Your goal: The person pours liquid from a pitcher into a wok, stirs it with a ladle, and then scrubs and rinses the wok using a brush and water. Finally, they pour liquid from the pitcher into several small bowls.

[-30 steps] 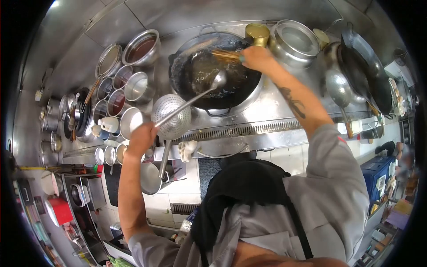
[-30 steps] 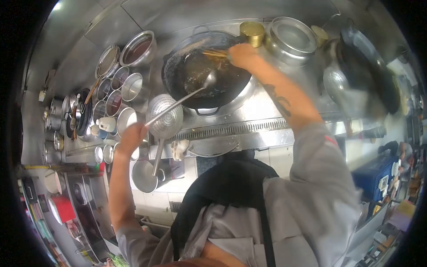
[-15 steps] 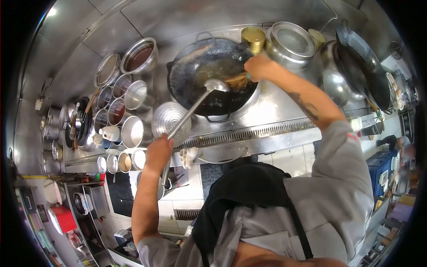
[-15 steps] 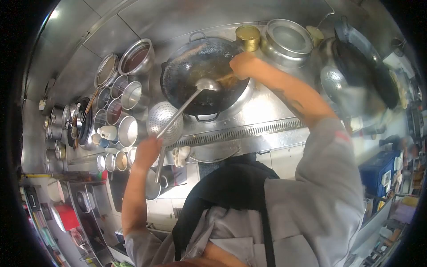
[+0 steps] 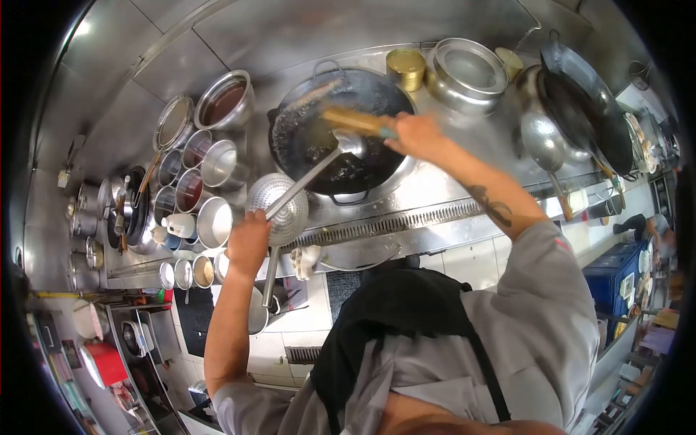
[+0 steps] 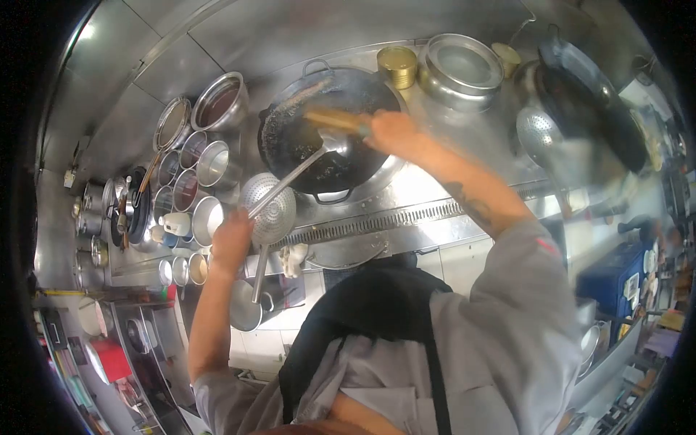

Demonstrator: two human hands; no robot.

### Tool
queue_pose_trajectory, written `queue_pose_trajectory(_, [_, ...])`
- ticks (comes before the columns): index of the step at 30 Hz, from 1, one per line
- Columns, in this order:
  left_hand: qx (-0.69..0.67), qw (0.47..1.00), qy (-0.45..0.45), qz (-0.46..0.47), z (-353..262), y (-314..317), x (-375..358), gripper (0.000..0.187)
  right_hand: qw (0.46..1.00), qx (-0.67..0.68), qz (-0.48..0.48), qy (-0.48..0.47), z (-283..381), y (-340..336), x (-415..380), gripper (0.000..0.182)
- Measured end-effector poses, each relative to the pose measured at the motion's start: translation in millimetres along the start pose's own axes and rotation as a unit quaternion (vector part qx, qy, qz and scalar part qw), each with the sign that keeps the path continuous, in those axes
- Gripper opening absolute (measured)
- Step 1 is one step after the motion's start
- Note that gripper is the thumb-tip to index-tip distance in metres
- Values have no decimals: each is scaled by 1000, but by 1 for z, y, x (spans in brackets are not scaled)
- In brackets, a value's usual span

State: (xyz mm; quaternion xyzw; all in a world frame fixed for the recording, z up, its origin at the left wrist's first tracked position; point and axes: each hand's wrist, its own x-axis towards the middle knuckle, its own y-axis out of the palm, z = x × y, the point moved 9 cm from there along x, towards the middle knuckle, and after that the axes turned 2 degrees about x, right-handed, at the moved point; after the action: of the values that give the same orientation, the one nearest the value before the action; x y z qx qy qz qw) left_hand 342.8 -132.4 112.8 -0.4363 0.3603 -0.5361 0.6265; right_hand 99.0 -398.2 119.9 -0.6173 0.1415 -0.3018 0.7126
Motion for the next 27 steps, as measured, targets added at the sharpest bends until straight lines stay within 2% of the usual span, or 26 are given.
queue_pose_trajectory(1, [5, 1000, 5, -9, 0, 2, 1, 24, 997, 32, -23, -62, 14, 4, -2, 43])
queue_pose_trajectory(4, [23, 999, 20, -19, 0, 14, -6, 19, 999, -26, 31, -7, -22, 45, 36, 38])
queue_pose_trajectory(5, [29, 999, 14, -21, 1, 21, -8, 17, 994, -89, 54, 35, -39, 56, 56, 42])
queue_pose_trajectory(8, [29, 1000, -3, 9, 3, 26, -16, 14, 999, -3, -30, -31, -2, 20, 51, 41])
queue_pose_trajectory(9, [19, 1000, -3, 14, 2, 29, -17, 14, 995, 38, -56, -75, 5, 30, 49, 40])
queue_pose_trajectory(10, [9, 1000, -5, 15, 2, 30, -17, 14, 996, 30, 27, -79, 6, 53, 50, 41])
queue_pose_trajectory(12, [-25, 999, -17, 46, 3, 37, -21, 20, 989, -15, 145, 12, -14, 81, 58, 45])
queue_pose_trajectory(15, [-1, 999, -22, 39, 2, 31, -23, 19, 978, -84, 190, -2, -30, 73, 70, 44])
queue_pose_trajectory(18, [41, 999, 1, -2, 3, 39, -23, 18, 998, -43, 46, -23, -12, 45, 67, 41])
queue_pose_trajectory(19, [53, 998, 10, -18, 5, 38, -22, 19, 997, -47, 13, -54, -10, 56, 71, 42])
queue_pose_trajectory(22, [73, 997, 13, -14, 8, 37, -24, 18, 992, -64, 59, -86, -19, 98, 80, 51])
queue_pose_trajectory(23, [72, 997, 14, -13, 9, 41, -26, 18, 990, -89, 79, -70, -27, 104, 83, 33])
queue_pose_trajectory(26, [64, 998, 10, -3, 13, 54, -32, 18, 959, -174, 207, -86, -41, 103, 72, 24])
queue_pose_trajectory(27, [60, 998, 8, 1, 12, 51, -32, 18, 961, -167, 204, -85, -40, 88, 64, 19])
